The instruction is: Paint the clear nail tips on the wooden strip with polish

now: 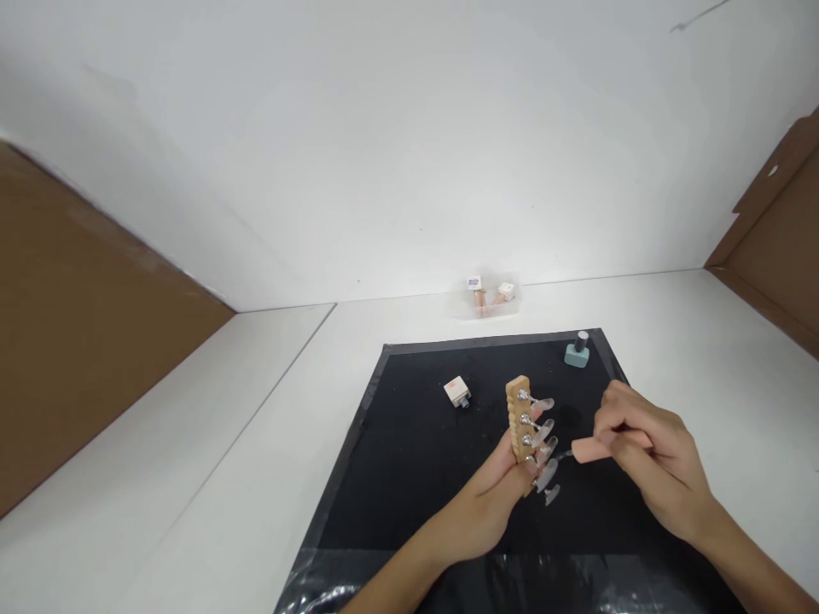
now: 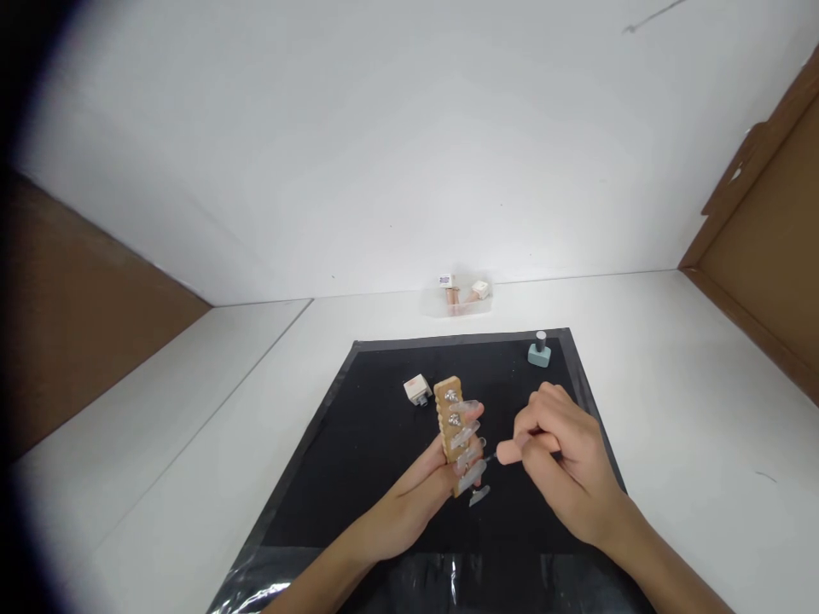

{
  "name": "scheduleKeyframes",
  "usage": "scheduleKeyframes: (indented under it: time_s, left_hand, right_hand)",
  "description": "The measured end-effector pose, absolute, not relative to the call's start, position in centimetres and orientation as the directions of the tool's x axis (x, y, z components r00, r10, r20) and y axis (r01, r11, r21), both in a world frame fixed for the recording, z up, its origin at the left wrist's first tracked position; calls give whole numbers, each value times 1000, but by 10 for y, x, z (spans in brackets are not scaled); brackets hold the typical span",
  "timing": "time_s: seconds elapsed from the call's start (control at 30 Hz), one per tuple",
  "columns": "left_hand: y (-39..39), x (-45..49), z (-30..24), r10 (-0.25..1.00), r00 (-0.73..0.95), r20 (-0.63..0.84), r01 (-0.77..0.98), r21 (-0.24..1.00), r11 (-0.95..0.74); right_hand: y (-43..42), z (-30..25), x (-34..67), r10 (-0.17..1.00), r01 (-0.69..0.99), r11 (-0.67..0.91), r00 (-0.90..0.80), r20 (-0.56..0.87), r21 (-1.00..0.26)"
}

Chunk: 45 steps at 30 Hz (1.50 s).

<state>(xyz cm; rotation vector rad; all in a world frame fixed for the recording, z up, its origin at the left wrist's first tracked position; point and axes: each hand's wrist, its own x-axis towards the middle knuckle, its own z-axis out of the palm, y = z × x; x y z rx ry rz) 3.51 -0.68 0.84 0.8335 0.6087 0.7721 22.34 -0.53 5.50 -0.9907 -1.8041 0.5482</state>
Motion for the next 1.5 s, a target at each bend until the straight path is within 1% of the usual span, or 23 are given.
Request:
scheduleKeyframes:
  time_s: [0.07,0.13,0.17,0.23,0.33,0.43,0.53,0.63,0.67,0.73,0.83,0.9,1.0,1.07,1.13,1.2,1.27,1.37,1.43,1.5]
  left_hand:
    - [-5,35,7,793,588,-159,-308,863,401]
    - [-4,35,7,784,600,-159,-259,888,379]
    - [-3,36,8,780,604,-163,-244,894,376]
    - [-3,37,8,781,602,-166,-225,904,365]
    - [-5,37,4,788,598,-149,-242,903,354]
    - [-7,35,-1,793,594,-134,-290,884,367]
    - [-8,33,1,798,585,-144,-305,873,381]
    - [-6,35,8,803,568,-179,-303,862,406]
    - [-6,36,11,805,561,-192,-312,851,421]
    - [-5,39,14,804,555,-214,-360,809,464]
    - [-5,42,18,800,555,-230,-469,707,529]
    - [-3,44,21,798,548,-251,-514,652,558]
    - [-1,48,27,777,541,-323,-526,592,612]
    - [0,49,31,758,538,-369,-520,562,643]
    - [0,50,32,752,538,-382,-522,550,652]
    - [0,48,30,752,548,-366,-526,549,650]
    - [-1,45,27,750,562,-349,-521,555,648]
    - [0,43,27,743,568,-355,-511,555,656]
    - [1,45,30,737,560,-378,-512,542,666]
    - [2,47,33,734,550,-398,-513,532,674]
  right_hand:
    - [-6,55,223,809,310,587,-225,543,-748]
    - [-6,57,222,789,244,608,-289,542,-755]
    - [-5,58,222,781,241,615,-318,537,-751]
    - [-5,59,221,776,285,623,-342,530,-728]
    - [-4,59,221,796,394,605,-283,536,-691]
    - [-4,58,223,819,443,565,-202,537,-696]
    - [-6,56,224,841,385,536,-167,515,-751]
    - [-6,56,223,837,282,546,-230,497,-789]
    - [-6,56,223,832,270,551,-259,491,-790]
    - [-5,56,223,832,299,550,-276,481,-780]
    - [-4,55,223,842,376,537,-189,505,-755]
    - [-5,55,223,827,351,559,-165,538,-751]
    - [-6,57,221,769,255,637,-268,580,-727]
    - [-5,60,219,728,255,681,-342,594,-687]
    - [-5,61,219,712,325,702,-347,611,-633]
    - [-4,60,220,704,397,705,-287,650,-588]
    - [-3,59,222,701,421,697,-230,675,-581]
    - [-3,59,222,701,350,707,-229,675,-615]
    - [-4,61,220,695,279,719,-285,660,-636]
    - [-5,64,218,689,260,722,-348,635,-641]
